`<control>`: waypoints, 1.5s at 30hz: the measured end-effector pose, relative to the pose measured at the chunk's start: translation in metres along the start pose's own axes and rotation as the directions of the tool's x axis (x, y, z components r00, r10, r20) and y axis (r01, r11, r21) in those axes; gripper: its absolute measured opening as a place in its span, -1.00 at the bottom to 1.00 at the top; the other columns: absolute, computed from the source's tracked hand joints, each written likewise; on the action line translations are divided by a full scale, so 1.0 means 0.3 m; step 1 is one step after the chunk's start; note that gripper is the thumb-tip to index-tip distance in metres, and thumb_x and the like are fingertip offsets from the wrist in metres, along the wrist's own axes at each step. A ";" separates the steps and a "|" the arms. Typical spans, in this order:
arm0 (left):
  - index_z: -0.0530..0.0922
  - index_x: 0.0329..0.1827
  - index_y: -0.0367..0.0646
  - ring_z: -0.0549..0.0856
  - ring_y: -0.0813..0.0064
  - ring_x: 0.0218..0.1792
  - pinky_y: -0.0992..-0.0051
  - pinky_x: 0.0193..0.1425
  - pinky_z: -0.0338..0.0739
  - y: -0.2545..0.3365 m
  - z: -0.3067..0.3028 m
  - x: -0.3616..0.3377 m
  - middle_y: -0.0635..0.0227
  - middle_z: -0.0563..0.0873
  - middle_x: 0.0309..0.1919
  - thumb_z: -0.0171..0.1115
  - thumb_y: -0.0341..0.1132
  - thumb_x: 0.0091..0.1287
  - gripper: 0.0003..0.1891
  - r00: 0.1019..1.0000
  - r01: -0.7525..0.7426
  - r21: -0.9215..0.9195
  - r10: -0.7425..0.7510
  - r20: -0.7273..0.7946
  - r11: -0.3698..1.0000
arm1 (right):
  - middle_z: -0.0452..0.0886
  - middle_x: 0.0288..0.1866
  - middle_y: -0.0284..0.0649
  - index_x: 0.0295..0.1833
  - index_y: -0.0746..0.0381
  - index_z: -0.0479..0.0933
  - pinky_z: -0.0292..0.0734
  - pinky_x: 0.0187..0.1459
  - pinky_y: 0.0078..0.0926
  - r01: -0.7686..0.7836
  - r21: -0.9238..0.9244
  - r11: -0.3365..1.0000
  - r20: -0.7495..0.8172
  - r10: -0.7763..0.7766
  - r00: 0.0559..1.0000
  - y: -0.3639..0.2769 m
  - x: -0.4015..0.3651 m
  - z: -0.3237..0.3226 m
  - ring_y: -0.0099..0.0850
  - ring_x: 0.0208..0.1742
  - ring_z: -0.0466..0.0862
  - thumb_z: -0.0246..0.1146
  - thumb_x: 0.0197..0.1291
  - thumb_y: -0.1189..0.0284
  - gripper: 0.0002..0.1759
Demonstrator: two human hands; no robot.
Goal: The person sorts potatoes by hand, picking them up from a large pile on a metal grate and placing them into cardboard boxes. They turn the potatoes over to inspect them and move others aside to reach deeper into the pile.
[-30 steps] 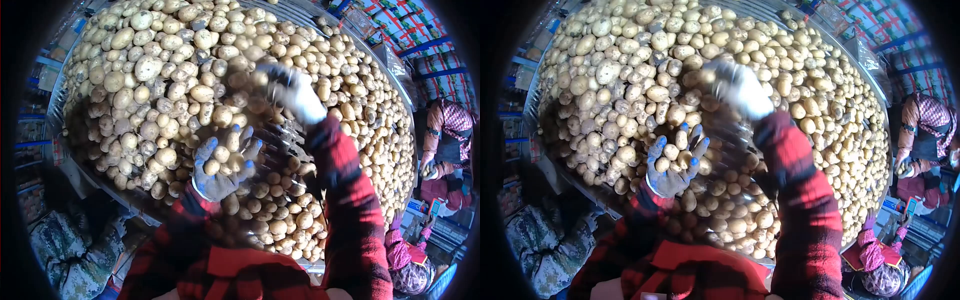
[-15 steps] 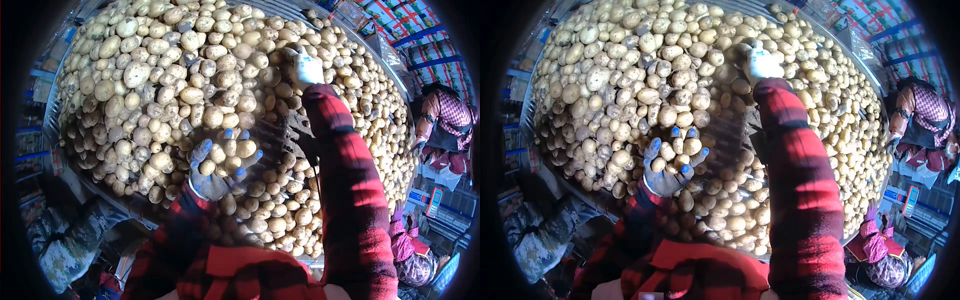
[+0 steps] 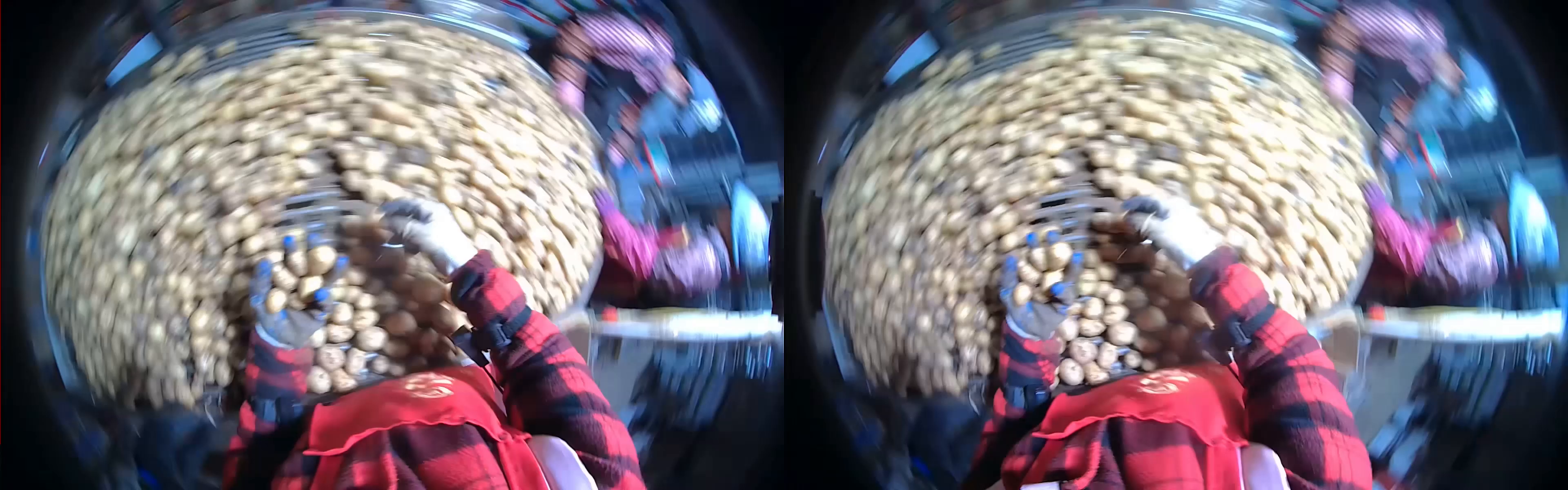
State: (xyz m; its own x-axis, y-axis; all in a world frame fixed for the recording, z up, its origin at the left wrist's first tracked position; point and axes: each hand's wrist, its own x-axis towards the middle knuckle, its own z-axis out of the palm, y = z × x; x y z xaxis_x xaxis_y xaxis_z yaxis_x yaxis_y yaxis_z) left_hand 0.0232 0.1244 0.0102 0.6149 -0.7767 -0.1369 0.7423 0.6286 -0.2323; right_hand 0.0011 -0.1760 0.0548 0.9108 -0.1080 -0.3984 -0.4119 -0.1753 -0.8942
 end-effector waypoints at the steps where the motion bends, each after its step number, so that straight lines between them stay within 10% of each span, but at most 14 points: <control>1: 0.49 0.63 0.27 0.29 -0.13 0.66 0.03 0.31 0.65 -0.023 -0.008 0.021 0.45 0.43 0.67 0.16 0.12 0.62 -0.44 0.996 0.075 0.046 -0.077 0.042 0.996 | 0.78 -0.18 -0.37 0.27 0.25 0.71 0.66 -0.21 -0.54 0.186 -0.007 0.983 -0.019 -0.186 0.982 0.139 -0.084 -0.031 -0.58 -0.21 0.71 0.39 0.44 0.30 -0.61; 2: 0.48 0.64 0.25 0.29 -0.11 0.66 0.00 0.33 0.64 -0.049 -0.015 0.042 0.45 0.39 0.69 0.13 0.10 0.64 -0.45 0.985 0.144 0.098 -0.153 0.085 0.985 | 0.78 -0.13 -0.35 0.22 0.24 0.72 0.66 -0.24 -0.50 -0.226 0.138 0.964 0.011 0.227 0.974 0.099 -0.242 -0.050 -0.57 -0.16 0.73 0.37 0.50 0.22 -0.63; 5: 0.51 0.62 0.22 0.28 -0.04 0.70 0.03 0.32 0.65 -0.211 -0.010 0.104 0.46 0.36 0.71 0.14 0.04 0.65 -0.48 0.943 0.317 0.136 -0.327 0.063 0.939 | 0.76 0.07 -0.27 0.31 0.20 0.66 0.73 -0.09 -0.42 -0.231 0.793 0.564 0.146 0.192 0.971 0.318 -0.534 -0.045 -0.46 -0.02 0.76 0.41 0.49 0.32 -0.63; 12: 0.45 0.65 0.28 0.29 -0.03 0.67 -0.11 0.48 0.43 -0.695 0.000 0.180 0.37 0.39 0.70 0.11 0.12 0.63 -0.43 0.604 0.795 0.048 -0.783 -0.149 0.604 | 0.74 0.19 -0.19 0.19 0.25 0.73 0.74 0.08 -0.47 0.080 0.780 0.621 -0.279 0.230 0.932 0.507 -1.160 -0.084 -0.42 0.10 0.79 0.42 0.32 0.58 -0.67; 15: 0.49 0.63 0.19 0.32 -0.11 0.64 -0.08 0.36 0.57 -0.872 -0.071 0.217 0.34 0.42 0.67 0.15 0.11 0.61 -0.42 0.458 0.888 0.046 -0.869 -0.189 0.458 | 0.78 -0.01 -0.21 0.22 0.29 0.67 0.66 -0.25 -0.54 0.232 0.777 0.585 -0.604 0.588 0.538 0.547 -1.580 -0.125 -0.46 -0.22 0.75 0.41 0.36 0.44 -0.64; 16: 0.49 0.63 0.16 0.33 -0.14 0.63 -0.05 0.31 0.61 -0.925 -0.071 0.205 0.33 0.41 0.68 0.17 0.10 0.60 -0.41 0.440 0.769 -0.355 -0.842 -0.311 0.532 | 0.70 -0.16 -0.27 0.16 0.30 0.65 0.55 -0.33 -0.62 0.370 0.824 0.430 -0.567 0.651 0.506 0.596 -1.723 -0.092 -0.53 -0.26 0.69 0.38 0.45 0.35 -0.69; 18: 0.52 0.59 0.10 0.34 -0.18 0.61 0.00 0.29 0.64 -1.038 -0.097 0.206 0.30 0.43 0.65 0.16 0.08 0.61 -0.43 0.355 0.911 -0.113 -0.893 -0.276 0.397 | 0.62 -0.21 -0.38 0.11 0.28 0.63 0.42 -0.37 -0.68 0.281 0.786 0.550 -0.618 0.715 0.327 0.591 -1.959 -0.011 -0.58 -0.23 0.63 0.34 0.52 0.23 -0.68; 23: 0.52 0.57 0.10 0.27 -0.23 0.64 0.00 0.32 0.64 -1.191 -0.144 0.163 0.31 0.44 0.63 0.13 0.10 0.62 -0.45 0.218 0.970 -0.026 -0.918 -0.332 0.240 | 0.70 -0.16 -0.39 0.29 0.14 0.67 0.73 -0.04 -0.30 0.185 0.943 0.278 -0.302 0.946 0.120 0.871 -2.146 0.430 -0.41 -0.17 0.72 0.33 0.51 0.17 -0.61; 25: 0.51 0.58 0.13 0.28 -0.23 0.64 -0.01 0.33 0.64 -1.217 -0.166 0.161 0.36 0.44 0.63 0.12 0.11 0.62 -0.45 0.173 0.973 -0.083 -0.923 -0.343 0.213 | 0.75 0.12 -0.22 0.37 0.12 0.65 0.69 0.19 -0.12 -0.236 0.852 0.466 -0.478 0.878 0.011 1.113 -2.139 0.626 -0.20 0.10 0.77 0.37 0.44 0.16 -0.51; 27: 0.48 0.57 -0.04 0.35 -0.22 0.61 0.01 0.33 0.65 -1.245 -0.160 0.148 0.24 0.60 0.48 0.12 0.10 0.63 -0.41 0.138 0.976 -0.107 -0.919 -0.370 0.189 | 0.70 0.28 -0.04 0.39 0.30 0.60 0.63 0.30 -0.17 -0.887 0.397 0.235 -0.741 0.653 -0.158 0.955 -2.036 0.598 -0.13 0.27 0.72 0.42 0.37 0.28 -0.44; 31: 0.52 0.58 0.12 0.29 -0.22 0.64 0.00 0.35 0.64 -1.246 -0.212 0.144 0.29 0.46 0.63 0.10 0.08 0.66 -0.47 0.141 0.984 -0.041 -0.891 -0.432 0.175 | 0.47 0.62 0.07 0.65 0.28 0.37 0.42 0.55 -0.16 -0.052 0.738 0.673 -0.674 0.729 -0.120 0.953 -1.872 0.377 -0.03 0.58 0.51 0.38 0.45 0.19 -0.23; 35: 0.43 0.64 0.09 0.32 -0.28 0.62 -0.08 0.31 0.68 -1.308 -0.183 0.138 0.26 0.47 0.61 0.11 0.09 0.64 -0.41 0.214 0.975 0.061 -0.824 -0.524 0.214 | 0.46 0.62 0.11 0.65 0.32 0.30 0.47 0.49 -0.20 -0.078 0.516 0.853 -0.856 0.512 -0.068 1.103 -1.687 0.080 -0.05 0.54 0.56 0.45 0.37 0.28 -0.16; 41: 0.42 0.67 0.09 0.30 -0.25 0.65 -0.10 0.33 0.64 -1.469 -0.124 0.236 0.27 0.43 0.65 0.18 0.07 0.61 -0.38 0.355 0.935 0.243 -0.698 -0.622 0.259 | 0.53 0.47 0.16 0.65 0.32 0.26 0.44 0.50 -0.14 -0.117 0.664 0.739 -0.728 0.602 -0.327 1.160 -1.522 0.007 0.08 0.48 0.55 0.31 0.40 0.51 -0.25; 45: 0.46 0.64 0.14 0.17 -0.07 0.73 -0.01 0.46 0.62 -1.719 -0.203 0.317 0.34 0.38 0.69 0.20 0.06 0.61 -0.42 0.253 0.967 0.147 -0.792 -0.556 0.206 | 0.52 0.45 0.19 0.65 0.30 0.26 0.44 0.51 -0.10 -0.100 0.636 0.765 -0.749 0.581 -0.317 1.162 -1.536 0.007 0.12 0.47 0.55 0.25 0.36 0.60 -0.26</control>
State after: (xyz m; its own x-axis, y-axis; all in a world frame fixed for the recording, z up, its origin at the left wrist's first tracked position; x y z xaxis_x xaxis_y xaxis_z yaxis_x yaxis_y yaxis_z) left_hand -0.3173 -0.2763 0.0584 -0.5801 -0.7172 -0.3862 0.7870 -0.6157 -0.0386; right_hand -0.5621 -0.1852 -0.0739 -0.5481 -0.8011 -0.2406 -0.3893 0.4989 -0.7743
